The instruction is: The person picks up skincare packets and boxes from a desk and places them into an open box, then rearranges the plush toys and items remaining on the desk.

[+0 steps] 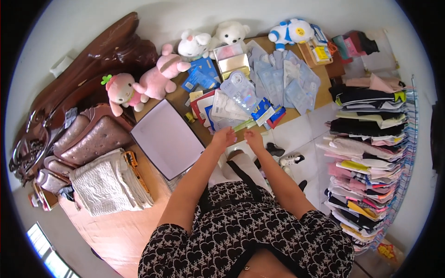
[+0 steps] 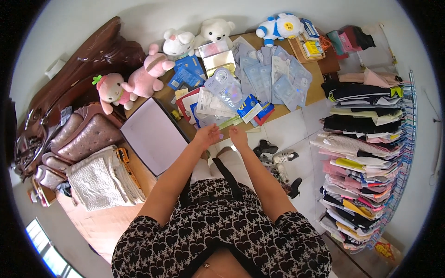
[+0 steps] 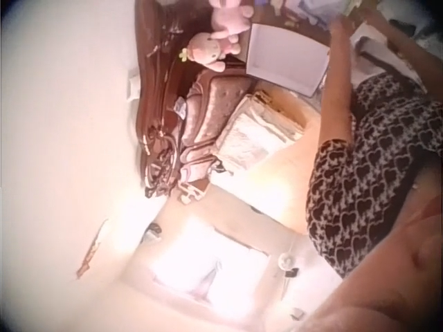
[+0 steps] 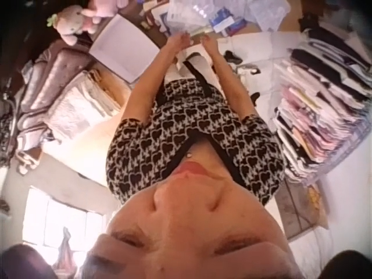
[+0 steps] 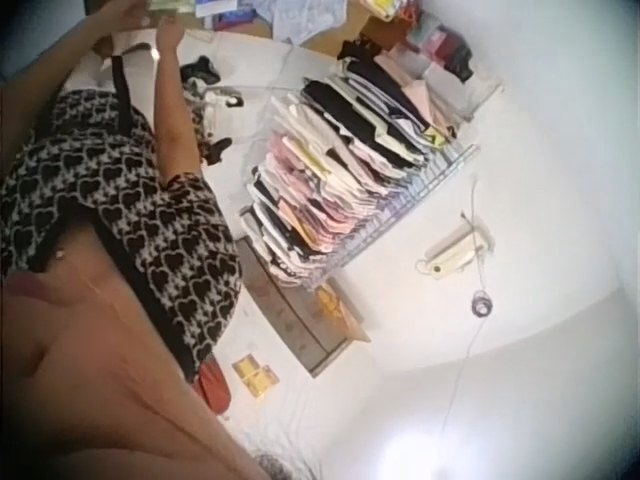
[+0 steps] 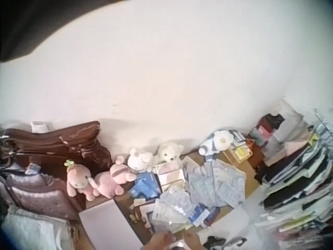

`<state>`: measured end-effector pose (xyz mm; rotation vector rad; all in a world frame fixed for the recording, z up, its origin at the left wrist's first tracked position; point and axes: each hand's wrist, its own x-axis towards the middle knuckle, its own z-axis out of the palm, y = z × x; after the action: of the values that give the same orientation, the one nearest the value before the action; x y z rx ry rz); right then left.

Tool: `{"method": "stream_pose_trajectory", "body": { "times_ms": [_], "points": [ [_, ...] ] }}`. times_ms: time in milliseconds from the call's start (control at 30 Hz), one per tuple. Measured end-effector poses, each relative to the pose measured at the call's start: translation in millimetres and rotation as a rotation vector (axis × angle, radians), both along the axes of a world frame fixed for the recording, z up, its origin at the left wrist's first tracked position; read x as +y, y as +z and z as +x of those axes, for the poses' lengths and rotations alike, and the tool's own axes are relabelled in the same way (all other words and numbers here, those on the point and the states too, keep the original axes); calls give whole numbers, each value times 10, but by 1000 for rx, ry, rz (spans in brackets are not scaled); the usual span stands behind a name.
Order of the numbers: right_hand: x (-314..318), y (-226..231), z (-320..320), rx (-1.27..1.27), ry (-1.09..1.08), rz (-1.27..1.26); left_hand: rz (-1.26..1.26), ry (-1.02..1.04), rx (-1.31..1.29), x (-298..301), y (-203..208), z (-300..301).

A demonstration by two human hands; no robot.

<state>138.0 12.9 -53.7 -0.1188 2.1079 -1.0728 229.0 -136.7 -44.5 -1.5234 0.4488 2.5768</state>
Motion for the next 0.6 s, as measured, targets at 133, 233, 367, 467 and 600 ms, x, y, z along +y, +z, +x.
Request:
{"method": "stream_pose_trajectory", "body": {
  "times_ms": [133, 233, 367, 467, 600],
  "points": [
    [-282, 83, -360, 431, 97, -73, -100, 64, -62, -79, -156, -246],
    [-485, 298, -655, 410, 199, 47, -93, 118, -89, -135, -133, -405],
    [-611, 108, -1073, 717, 271, -60, -177, 171, -129, -138, -84, -662],
    [-696, 54, -1234, 743, 332, -3, -320, 192, -106, -130, -16, -808],
    [-787, 47, -1342, 702, 414, 89, -414, 219, -185, -88, 21, -1066]
  ]
}}
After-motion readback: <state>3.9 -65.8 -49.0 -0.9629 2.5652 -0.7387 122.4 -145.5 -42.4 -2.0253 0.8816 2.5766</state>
